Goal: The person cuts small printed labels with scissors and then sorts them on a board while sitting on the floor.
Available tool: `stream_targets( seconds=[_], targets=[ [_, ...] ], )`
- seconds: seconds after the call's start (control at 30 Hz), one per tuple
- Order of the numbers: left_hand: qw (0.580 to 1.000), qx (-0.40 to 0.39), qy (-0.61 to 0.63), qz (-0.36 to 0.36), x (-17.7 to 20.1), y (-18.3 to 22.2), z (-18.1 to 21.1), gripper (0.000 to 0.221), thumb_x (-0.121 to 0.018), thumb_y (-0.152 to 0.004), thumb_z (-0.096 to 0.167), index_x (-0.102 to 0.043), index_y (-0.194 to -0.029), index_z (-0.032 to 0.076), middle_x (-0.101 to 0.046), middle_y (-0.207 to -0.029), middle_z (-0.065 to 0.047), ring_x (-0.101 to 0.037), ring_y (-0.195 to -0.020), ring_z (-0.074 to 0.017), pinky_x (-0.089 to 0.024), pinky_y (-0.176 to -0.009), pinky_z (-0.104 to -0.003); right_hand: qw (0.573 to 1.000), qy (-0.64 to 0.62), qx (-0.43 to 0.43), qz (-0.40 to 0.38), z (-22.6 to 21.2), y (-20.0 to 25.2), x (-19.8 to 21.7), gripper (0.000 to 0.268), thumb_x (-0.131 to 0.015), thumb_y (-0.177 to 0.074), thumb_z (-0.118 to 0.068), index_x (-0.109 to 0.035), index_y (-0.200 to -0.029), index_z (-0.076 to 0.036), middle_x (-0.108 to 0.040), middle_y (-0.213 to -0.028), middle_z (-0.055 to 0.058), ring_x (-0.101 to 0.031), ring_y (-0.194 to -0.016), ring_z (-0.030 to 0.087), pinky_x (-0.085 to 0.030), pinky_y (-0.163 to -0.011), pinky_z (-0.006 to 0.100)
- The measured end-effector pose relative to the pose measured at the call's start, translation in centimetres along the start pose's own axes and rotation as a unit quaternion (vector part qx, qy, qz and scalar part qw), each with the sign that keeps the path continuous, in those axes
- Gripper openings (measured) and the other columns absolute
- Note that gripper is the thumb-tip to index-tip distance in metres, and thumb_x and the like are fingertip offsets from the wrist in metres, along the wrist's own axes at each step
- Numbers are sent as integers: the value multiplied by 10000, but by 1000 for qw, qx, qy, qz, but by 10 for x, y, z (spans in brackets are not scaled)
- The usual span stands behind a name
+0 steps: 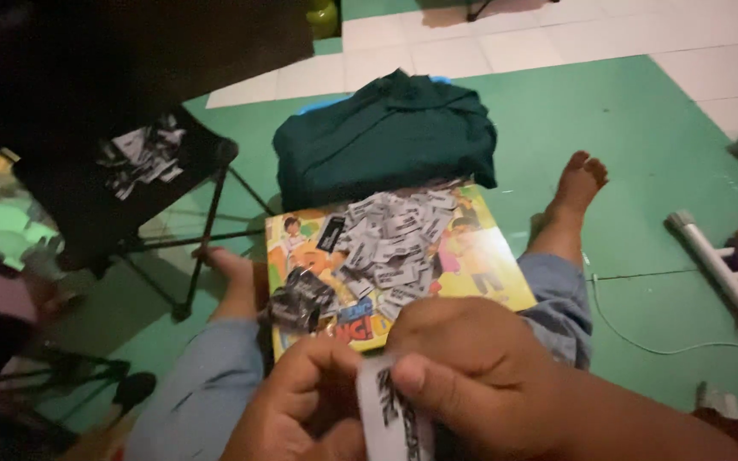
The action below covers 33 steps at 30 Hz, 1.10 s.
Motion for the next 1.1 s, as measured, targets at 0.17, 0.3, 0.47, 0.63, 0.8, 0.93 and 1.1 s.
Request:
stream_targets(
  seconds=[0.17, 0.3, 0.47, 0.63, 0.8, 0.93, 1.1],
  targets=[
    [988, 15, 19, 151, 3, 23, 8, 258, -717, -675, -20, -629, -918, -26, -690, -843, -193, -656, -780, -238, -410, -675, -286, 991, 21, -56, 115, 10, -9, -33, 369, -368, -928, -269, -434, -629, -63, -417, -581, 32, -433, -535, 177, -368, -516, 303],
    [992, -104, 41, 57, 37, 33, -17, 584, -736, -786, 473, -514, -1000, -22, -615, -780, -128, -591, -688, -185, -428, -587, -281, 979, -54, -125, 149, 36, -2, -69, 405, -407, -910, -321, -513, -614, -66, -465, -598, 32, -449, -536, 156, -377, -528, 289],
    [985, 28, 57, 161, 49, 44, -56, 413, -789, -649, 185, -581, -957, 5, -717, -851, -165, -609, -576, -162, -447, -518, -242, 927, -169, -189, 277, 91, 28, -96, 321, -495, -886, -222, -613, -687, 1, -556, -681, 87, -516, -615, 175, -400, -549, 295],
    [972, -65, -11, 224, 61, 25, -83, 237, -676, -745, 227, -571, -753, 15, -587, -545, -88, -493, -471, -136, -373, -460, -266, 922, -242, -175, 247, 106, 56, -92, 250, -628, -835, -260, -651, -825, -12, -638, -815, 110, -581, -739, 187, -440, -686, 309],
    [990, 38, -7, 139, 44, 27, -95, 211, -657, -790, 193, -508, -738, 54, -415, -567, -11, -344, -494, -95, -280, -457, -288, 878, -228, -299, 296, 106, 109, -87, 439, -710, -731, -363, -635, -897, 36, -605, -778, 88, -545, -683, 158, -425, -602, 267],
    [993, 28, 4, 117, 40, 26, -96, 156, -665, -780, 151, -556, -779, 40, -477, -631, -30, -432, -553, -113, -374, -509, -305, 904, -169, -257, 298, 98, 106, -82, 246, -604, -821, -177, -527, -626, -48, -503, -600, 46, -437, -553, 156, -353, -509, 286],
    [982, -71, -51, 170, 45, 36, -83, 166, -651, -800, 208, -555, -762, 78, -526, -607, -10, -445, -529, -79, -373, -492, -246, 871, -270, -252, 325, 110, 110, -93, 233, -586, -829, -97, -512, -614, -47, -501, -612, 83, -448, -535, 186, -345, -471, 291]
  ],
)
Point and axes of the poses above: each hand's wrist, its own y-axis away from the middle knuckle, its own x-axis out of the back of the hand, z = x × y, the point moved 3 cm from there along -y, towards the middle knuckle
